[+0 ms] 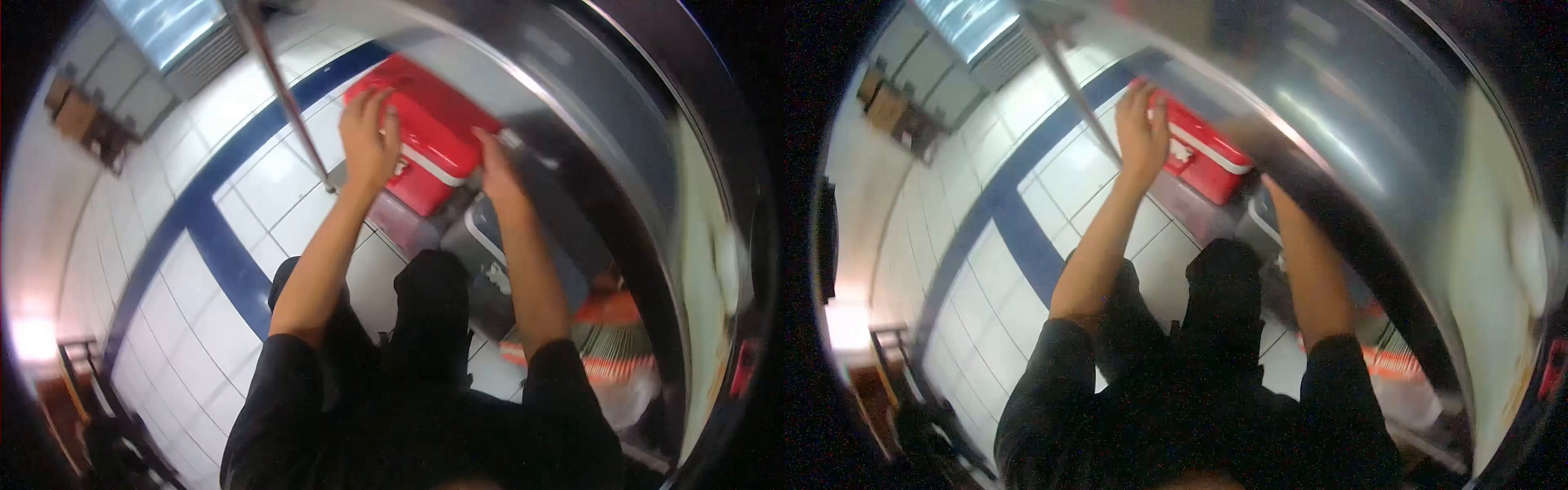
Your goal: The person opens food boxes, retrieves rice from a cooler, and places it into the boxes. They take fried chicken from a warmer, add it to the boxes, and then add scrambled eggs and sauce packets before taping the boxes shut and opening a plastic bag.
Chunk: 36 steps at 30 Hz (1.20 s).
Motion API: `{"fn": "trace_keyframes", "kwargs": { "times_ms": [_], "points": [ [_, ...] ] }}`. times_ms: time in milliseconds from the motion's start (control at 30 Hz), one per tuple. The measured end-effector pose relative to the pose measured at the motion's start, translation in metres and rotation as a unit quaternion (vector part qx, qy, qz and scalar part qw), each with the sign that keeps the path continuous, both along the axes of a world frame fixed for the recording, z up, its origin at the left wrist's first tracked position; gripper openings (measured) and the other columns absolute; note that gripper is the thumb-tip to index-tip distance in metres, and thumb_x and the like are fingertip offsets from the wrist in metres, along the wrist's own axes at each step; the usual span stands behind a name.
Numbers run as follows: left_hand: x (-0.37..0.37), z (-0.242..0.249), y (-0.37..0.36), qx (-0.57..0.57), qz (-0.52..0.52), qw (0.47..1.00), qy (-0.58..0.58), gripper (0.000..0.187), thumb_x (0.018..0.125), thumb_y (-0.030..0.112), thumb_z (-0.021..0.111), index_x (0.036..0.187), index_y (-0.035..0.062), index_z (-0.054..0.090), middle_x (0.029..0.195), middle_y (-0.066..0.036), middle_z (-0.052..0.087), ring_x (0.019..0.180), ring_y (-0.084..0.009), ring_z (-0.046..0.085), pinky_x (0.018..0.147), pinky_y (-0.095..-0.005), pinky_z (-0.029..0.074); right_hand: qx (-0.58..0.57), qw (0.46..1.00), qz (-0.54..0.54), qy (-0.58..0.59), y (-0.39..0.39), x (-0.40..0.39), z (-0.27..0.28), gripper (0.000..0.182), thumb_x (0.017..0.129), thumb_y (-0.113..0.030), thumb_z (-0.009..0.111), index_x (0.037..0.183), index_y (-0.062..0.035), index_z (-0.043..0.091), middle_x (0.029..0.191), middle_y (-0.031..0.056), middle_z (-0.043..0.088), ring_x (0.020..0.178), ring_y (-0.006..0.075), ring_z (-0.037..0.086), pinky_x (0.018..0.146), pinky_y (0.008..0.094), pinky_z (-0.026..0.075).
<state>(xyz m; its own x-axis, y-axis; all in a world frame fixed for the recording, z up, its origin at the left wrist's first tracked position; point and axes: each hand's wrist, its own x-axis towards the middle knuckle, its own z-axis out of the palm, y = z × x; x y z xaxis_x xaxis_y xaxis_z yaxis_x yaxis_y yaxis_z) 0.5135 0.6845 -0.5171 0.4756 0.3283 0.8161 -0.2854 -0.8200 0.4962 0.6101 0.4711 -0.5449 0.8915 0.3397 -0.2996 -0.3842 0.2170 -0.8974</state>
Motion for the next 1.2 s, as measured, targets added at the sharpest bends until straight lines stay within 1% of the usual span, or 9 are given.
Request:
{"fn": "trace_keyframes", "kwargs": {
  "times_ms": [67, 267, 367, 600, 733, 833, 900, 1133, 1200],
  "points": [
    [-0.027, -0.005, 0.001, -0.045, 0.017, 0.999, 0.005, 0.027, 0.091, 0.014, 0.06, 0.116, 0.0041, 0.063, 0.121, -0.022, 0.06, 0.115, -0.0394, 0.054, 0.099, -0.0473, 0.041, -0.157, 0.981, -0.113, -0.008, 0.008, -0.016, 0.016, 0.059, 0.083, -0.034, 0.073, 0.133, -0.0092, 0.054, 0.13, 0.0137, 0.055, 0.115, 0.0292, 0.052, 0.1, 0.0442, 0.041],
    [-0.098, -0.027, 0.01, -0.248, 0.022, 0.964, 0.089, 0.023, 0.09, 0.014, 0.062, 0.111, 0.0044, 0.063, 0.104, -0.017, 0.066, 0.1, -0.0347, 0.062, 0.091, -0.0427, 0.046, -0.079, 0.977, -0.197, 0.001, 0.009, -0.002, 0.037, 0.046, 0.084, -0.036, 0.069, 0.121, -0.0111, 0.057, 0.117, 0.0127, 0.054, 0.112, 0.0309, 0.05, 0.098, 0.0435, 0.043],
    [-0.1, -0.023, 0.02, -0.122, 0.009, 0.98, 0.158, 0.023, 0.087, 0.014, 0.063, 0.109, 0.0069, 0.063, 0.098, -0.014, 0.065, 0.092, -0.0321, 0.062, 0.087, -0.043, 0.047, -0.04, 0.955, -0.139, -0.257, 0.05, -0.011, 0.092, 0.033, 0.092, -0.029, 0.06, 0.115, -0.0062, 0.056, 0.124, 0.0184, 0.053, 0.124, 0.0344, 0.047, 0.102, 0.049, 0.044],
    [-0.111, -0.053, 0.032, 0.058, -0.043, 0.919, 0.388, 0.02, 0.086, 0.022, 0.065, 0.1, 0.0095, 0.06, 0.088, -0.01, 0.063, 0.085, -0.0295, 0.065, 0.087, -0.0472, 0.047, 0.022, 0.878, -0.032, -0.476, 0.175, 0.064, 0.127, 0.044, 0.101, -0.036, 0.046, 0.135, -0.0088, 0.047, 0.133, 0.0191, 0.056, 0.124, 0.0339, 0.053, 0.107, 0.0518, 0.04],
    [-0.107, -0.043, 0.045, 0.049, -0.022, 0.91, 0.411, 0.02, 0.087, 0.023, 0.065, 0.1, 0.0089, 0.06, 0.088, -0.01, 0.063, 0.085, -0.0291, 0.066, 0.088, -0.0466, 0.047, -0.277, 0.791, 0.094, -0.537, 0.159, 0.145, 0.055, 0.04, 0.1, -0.033, 0.052, 0.132, -0.009, 0.052, 0.127, 0.017, 0.059, 0.119, 0.0337, 0.057, 0.104, 0.0441, 0.043],
    [-0.104, -0.036, 0.045, 0.058, -0.009, 0.915, 0.4, 0.021, 0.087, 0.023, 0.066, 0.1, 0.0088, 0.06, 0.087, -0.01, 0.063, 0.083, -0.0288, 0.066, 0.088, -0.0469, 0.047, -0.622, 0.561, 0.281, -0.469, 0.132, 0.173, -0.029, 0.051, 0.095, -0.032, 0.057, 0.139, -0.0081, 0.048, 0.135, 0.0203, 0.055, 0.124, 0.0362, 0.053, 0.107, 0.0445, 0.04],
    [-0.104, -0.036, 0.042, 0.062, -0.024, 0.913, 0.403, 0.021, 0.086, 0.024, 0.066, 0.101, 0.0087, 0.061, 0.088, -0.01, 0.063, 0.083, -0.0289, 0.066, 0.087, -0.047, 0.048, -0.585, 0.51, 0.348, -0.526, 0.107, 0.167, -0.082, 0.061, 0.087, -0.038, 0.063, 0.137, -0.0083, 0.048, 0.139, 0.0189, 0.052, 0.12, 0.0352, 0.056, 0.1, 0.0467, 0.045],
    [-0.098, -0.041, 0.034, 0.056, -0.038, 0.903, 0.425, 0.025, 0.085, 0.024, 0.069, 0.104, 0.0084, 0.063, 0.094, -0.011, 0.067, 0.087, -0.0303, 0.067, 0.084, -0.0453, 0.049, -0.684, 0.543, 0.256, -0.415, 0.123, 0.124, -0.078, 0.079, 0.071, -0.04, 0.078, 0.137, -0.0097, 0.049, 0.136, 0.024, 0.052, 0.124, 0.038, 0.053, 0.103, 0.0473, 0.044],
    [-0.094, -0.034, 0.032, 0.008, -0.035, 0.911, 0.41, 0.028, 0.086, 0.025, 0.069, 0.107, 0.0083, 0.064, 0.095, -0.013, 0.068, 0.089, -0.0312, 0.067, 0.085, -0.045, 0.049, -0.688, 0.485, 0.259, -0.473, 0.125, 0.13, -0.086, 0.073, 0.072, -0.04, 0.078, 0.133, -0.0089, 0.051, 0.124, 0.0234, 0.061, 0.118, 0.0399, 0.057, 0.097, 0.0495, 0.047]
  ]
}}
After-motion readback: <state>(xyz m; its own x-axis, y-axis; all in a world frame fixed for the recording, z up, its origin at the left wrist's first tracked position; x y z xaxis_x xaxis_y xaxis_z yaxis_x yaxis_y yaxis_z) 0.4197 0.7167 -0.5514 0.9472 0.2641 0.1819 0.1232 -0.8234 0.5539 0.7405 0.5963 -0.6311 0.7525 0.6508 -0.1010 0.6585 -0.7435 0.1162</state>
